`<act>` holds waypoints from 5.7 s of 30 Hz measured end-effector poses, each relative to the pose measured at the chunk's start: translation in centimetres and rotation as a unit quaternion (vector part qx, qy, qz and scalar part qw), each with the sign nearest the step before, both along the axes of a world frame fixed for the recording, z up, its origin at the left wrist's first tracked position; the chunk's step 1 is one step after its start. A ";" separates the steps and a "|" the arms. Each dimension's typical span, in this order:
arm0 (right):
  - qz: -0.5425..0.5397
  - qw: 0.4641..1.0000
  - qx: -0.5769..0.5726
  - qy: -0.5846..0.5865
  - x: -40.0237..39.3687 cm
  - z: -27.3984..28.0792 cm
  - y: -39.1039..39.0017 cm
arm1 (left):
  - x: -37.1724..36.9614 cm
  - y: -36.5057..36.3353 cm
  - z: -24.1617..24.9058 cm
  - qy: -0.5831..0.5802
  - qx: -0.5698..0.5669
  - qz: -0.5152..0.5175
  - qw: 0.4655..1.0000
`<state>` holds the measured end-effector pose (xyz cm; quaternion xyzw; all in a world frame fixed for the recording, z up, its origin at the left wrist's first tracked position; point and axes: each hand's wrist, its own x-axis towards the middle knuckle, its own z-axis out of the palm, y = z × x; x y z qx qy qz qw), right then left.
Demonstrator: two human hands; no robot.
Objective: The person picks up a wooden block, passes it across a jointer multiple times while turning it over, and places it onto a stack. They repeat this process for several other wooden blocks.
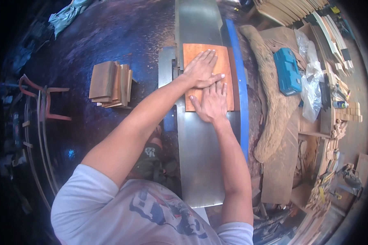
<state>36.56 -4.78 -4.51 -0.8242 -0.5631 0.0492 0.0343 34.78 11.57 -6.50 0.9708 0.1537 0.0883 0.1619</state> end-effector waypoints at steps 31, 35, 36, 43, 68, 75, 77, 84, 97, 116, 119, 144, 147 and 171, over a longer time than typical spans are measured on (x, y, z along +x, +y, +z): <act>0.006 1.000 -0.018 -0.016 4.9 -0.4 8.8 | 5.3 8.6 -0.6 -0.005 0.027 0.022 0.999; 0.015 0.999 0.006 -0.028 5.7 -0.9 9.7 | 5.8 9.6 -0.9 -0.019 0.022 0.024 0.999; 0.025 0.998 0.031 -0.038 5.9 -1.2 9.9 | 6.0 9.9 -0.8 -0.023 0.019 0.024 0.999; 0.032 0.998 0.033 -0.052 7.1 -1.5 11.5 | 6.9 11.5 -0.7 -0.024 0.006 0.025 0.999; 0.057 0.952 0.036 0.299 0.4 7.1 30.3 | -5.3 31.7 -2.5 -0.089 -0.364 0.349 0.859; 0.141 0.806 0.212 0.534 -13.9 14.3 8.3 | -28.8 23.1 -1.0 -0.208 -0.889 0.146 0.381; 0.041 0.784 0.196 0.587 -16.1 11.0 2.5 | -33.7 18.2 0.7 -0.221 -0.957 0.030 0.188; -0.092 0.730 0.242 0.632 -21.7 13.7 -10.4 | -35.3 0.6 6.9 -0.268 -0.937 -0.044 0.218; -0.307 0.934 0.040 0.176 -17.5 16.9 -27.0 | -26.2 -27.8 5.3 -0.044 -0.613 0.040 0.787; -0.264 0.963 0.034 0.038 -6.4 11.7 -20.7 | -11.1 -29.6 4.1 -0.074 -0.727 0.096 0.676; -0.252 0.966 0.041 0.024 -4.2 11.9 -16.2 | -7.3 -25.4 2.3 -0.140 -0.695 0.129 0.693; -0.223 0.973 0.058 -0.002 4.2 11.6 -1.5 | -0.9 -8.0 6.5 -0.080 -0.688 0.103 0.714; -0.209 0.975 0.071 -0.025 5.5 10.9 -0.2 | 0.3 -6.5 6.3 -0.075 -0.695 0.106 0.707; -0.201 0.977 0.068 -0.004 11.8 11.4 11.1 | 6.0 4.6 7.7 -0.104 -0.696 0.124 0.700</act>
